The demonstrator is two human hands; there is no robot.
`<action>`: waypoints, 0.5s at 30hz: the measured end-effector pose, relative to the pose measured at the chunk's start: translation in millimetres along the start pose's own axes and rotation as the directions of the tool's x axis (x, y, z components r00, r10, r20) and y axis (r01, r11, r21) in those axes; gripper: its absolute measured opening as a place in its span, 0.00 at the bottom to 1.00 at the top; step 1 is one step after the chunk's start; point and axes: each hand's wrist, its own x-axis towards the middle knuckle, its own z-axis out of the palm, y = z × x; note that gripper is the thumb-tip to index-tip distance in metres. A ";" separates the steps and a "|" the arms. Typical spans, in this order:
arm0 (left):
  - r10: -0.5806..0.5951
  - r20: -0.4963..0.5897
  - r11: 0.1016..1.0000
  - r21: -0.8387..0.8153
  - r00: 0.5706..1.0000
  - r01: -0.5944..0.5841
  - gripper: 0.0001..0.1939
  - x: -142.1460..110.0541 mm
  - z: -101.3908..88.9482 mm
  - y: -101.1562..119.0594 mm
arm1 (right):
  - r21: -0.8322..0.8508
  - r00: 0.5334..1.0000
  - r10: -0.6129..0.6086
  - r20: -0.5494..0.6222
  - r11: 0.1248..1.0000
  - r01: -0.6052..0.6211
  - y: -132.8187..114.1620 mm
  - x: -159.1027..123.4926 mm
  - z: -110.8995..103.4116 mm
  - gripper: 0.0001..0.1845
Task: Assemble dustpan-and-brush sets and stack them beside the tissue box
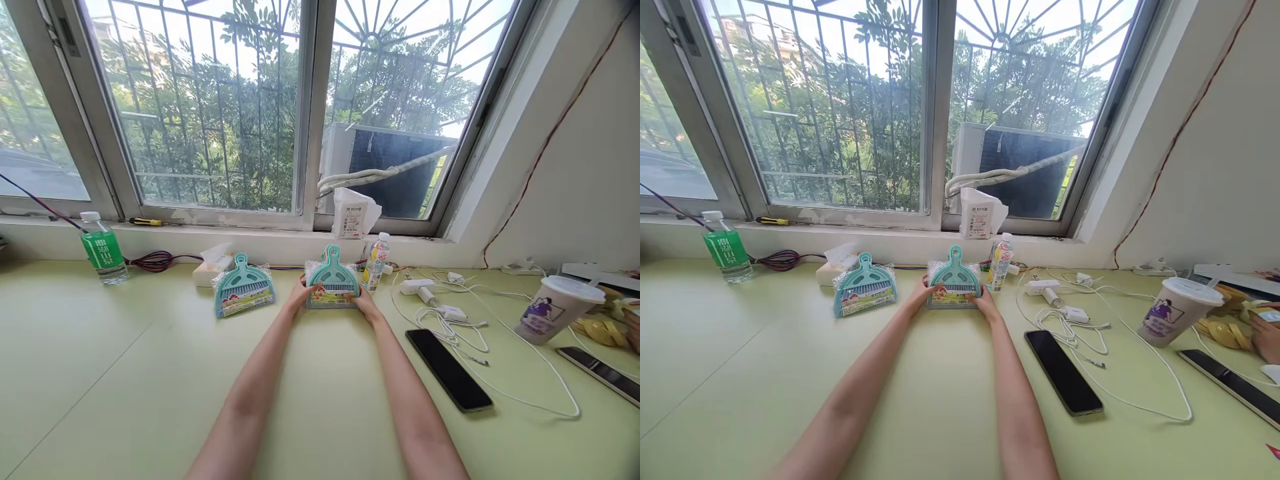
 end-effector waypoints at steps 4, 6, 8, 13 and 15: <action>0.033 0.063 0.999 0.000 0.997 -0.033 0.44 -7.8 -3.5 8.7 | 0.009 0.997 -0.079 -0.011 0.997 0.079 0.1 -4.2 2.0 0.36; 0.103 0.094 0.995 -0.017 0.990 -0.101 0.45 -10.3 -4.8 12.7 | 0.006 0.989 -0.143 -0.025 0.990 0.143 -1.5 -4.5 5.4 0.40; 0.169 0.114 0.985 -0.041 0.979 -0.165 0.46 -11.6 -7.7 16.1 | -0.026 0.976 -0.211 -0.051 0.977 0.209 -3.4 -3.9 10.5 0.43; 0.236 0.161 0.971 -0.066 0.958 -0.228 0.44 -12.1 -21.9 24.1 | -0.137 0.966 -0.251 -0.067 0.961 0.240 -5.9 -1.8 25.4 0.45; 0.217 0.168 0.976 -0.052 0.961 -0.212 0.43 -11.7 -25.2 26.3 | -0.172 0.967 -0.244 -0.069 0.958 0.229 -7.8 -0.5 30.3 0.46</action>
